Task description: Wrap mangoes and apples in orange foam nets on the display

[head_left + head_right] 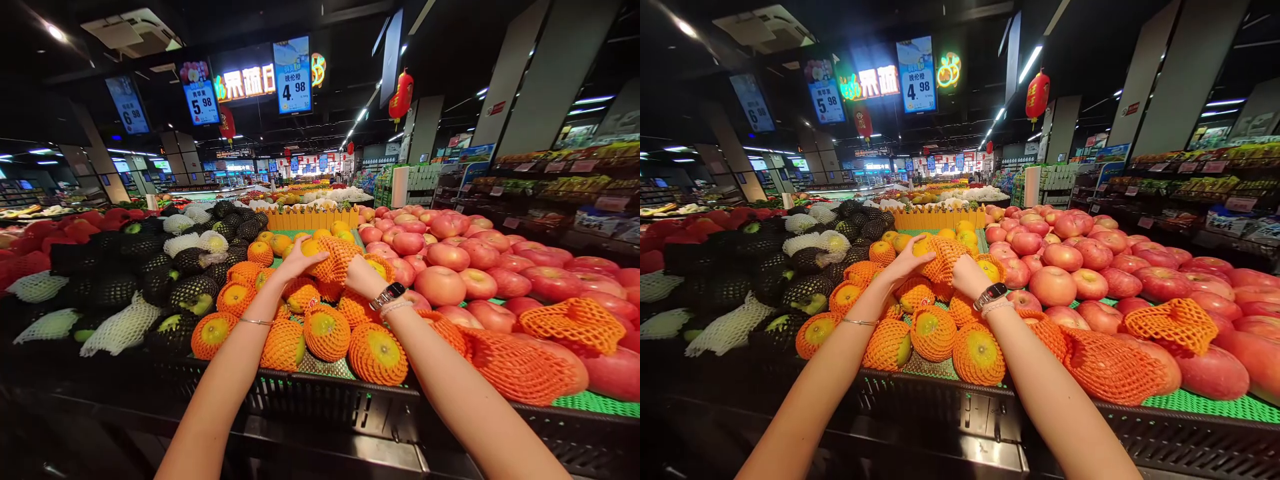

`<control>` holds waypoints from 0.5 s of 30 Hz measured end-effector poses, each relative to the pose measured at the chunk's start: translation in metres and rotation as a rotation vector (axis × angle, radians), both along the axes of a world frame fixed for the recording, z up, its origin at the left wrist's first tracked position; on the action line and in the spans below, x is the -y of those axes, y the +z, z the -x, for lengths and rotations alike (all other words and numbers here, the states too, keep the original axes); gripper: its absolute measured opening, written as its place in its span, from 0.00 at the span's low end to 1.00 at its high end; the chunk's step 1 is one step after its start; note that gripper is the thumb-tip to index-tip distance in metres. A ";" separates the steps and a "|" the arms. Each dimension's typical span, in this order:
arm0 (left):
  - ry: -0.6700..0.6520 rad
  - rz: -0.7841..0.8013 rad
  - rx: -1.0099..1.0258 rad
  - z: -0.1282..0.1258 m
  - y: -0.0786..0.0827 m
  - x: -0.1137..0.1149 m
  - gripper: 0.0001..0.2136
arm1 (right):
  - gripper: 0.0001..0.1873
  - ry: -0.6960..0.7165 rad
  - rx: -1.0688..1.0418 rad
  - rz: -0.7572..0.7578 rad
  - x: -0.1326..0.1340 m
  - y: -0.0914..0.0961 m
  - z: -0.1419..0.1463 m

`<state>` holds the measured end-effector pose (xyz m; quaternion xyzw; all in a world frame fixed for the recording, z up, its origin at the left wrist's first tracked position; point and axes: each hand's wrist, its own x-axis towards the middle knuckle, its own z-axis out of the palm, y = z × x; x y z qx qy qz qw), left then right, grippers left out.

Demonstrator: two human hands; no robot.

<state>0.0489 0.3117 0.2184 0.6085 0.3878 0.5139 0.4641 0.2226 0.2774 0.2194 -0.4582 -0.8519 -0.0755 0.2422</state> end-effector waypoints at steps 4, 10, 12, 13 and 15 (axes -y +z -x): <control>0.009 0.150 0.118 -0.001 0.009 0.009 0.31 | 0.14 0.129 -0.245 -0.016 -0.011 0.001 -0.006; -0.286 0.157 0.401 0.002 0.015 0.010 0.17 | 0.10 0.070 -0.650 0.014 -0.014 0.006 -0.019; -0.299 0.175 0.383 0.003 0.013 0.009 0.17 | 0.11 0.092 -0.666 0.061 -0.014 0.006 -0.022; -0.302 0.192 0.359 0.003 0.013 0.008 0.17 | 0.13 0.118 -0.656 0.086 -0.015 0.006 -0.023; -0.313 0.238 0.323 0.004 0.010 0.007 0.18 | 0.19 0.207 -0.653 0.124 -0.017 0.005 -0.027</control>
